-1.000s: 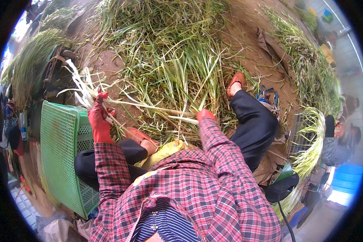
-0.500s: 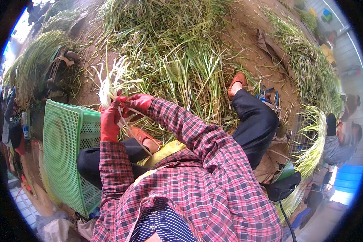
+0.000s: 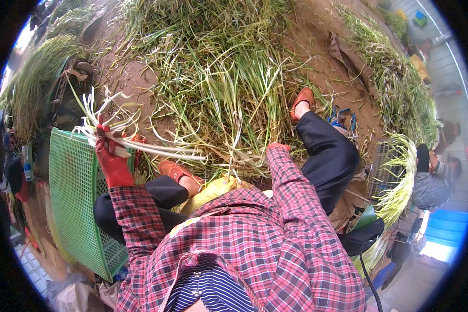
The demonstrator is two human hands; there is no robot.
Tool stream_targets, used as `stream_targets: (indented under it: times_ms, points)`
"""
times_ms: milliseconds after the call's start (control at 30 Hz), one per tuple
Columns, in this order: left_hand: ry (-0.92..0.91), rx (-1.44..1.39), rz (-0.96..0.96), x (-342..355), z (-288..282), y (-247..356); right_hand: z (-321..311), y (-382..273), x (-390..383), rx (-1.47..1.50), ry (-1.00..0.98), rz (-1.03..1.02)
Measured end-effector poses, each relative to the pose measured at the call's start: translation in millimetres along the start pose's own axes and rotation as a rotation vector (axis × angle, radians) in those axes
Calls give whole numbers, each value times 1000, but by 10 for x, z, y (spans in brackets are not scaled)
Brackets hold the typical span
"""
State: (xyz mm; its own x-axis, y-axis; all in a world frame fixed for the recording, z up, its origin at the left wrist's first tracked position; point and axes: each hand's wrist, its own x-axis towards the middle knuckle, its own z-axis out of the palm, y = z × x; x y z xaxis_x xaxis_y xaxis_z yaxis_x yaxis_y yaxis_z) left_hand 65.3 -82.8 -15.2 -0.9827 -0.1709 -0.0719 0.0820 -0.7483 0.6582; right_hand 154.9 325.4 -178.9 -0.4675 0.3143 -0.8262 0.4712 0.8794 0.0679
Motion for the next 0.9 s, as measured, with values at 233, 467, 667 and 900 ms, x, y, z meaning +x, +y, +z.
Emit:
stream_targets:
  times_ms: [233,467,667,900]
  points:
    - [112,212,-159,92,-68,-20,378,-1460,381,352,155,-445]
    - [113,156,-230,131,-212,-137,487,-2337,608,38,121,-260]
    - [167,170,-335,126,-263,-332,223,-1679,20,718,204,-694]
    - [198,308,-475,-126,-105,-766,370,-1517,-488,1384,18,-849]
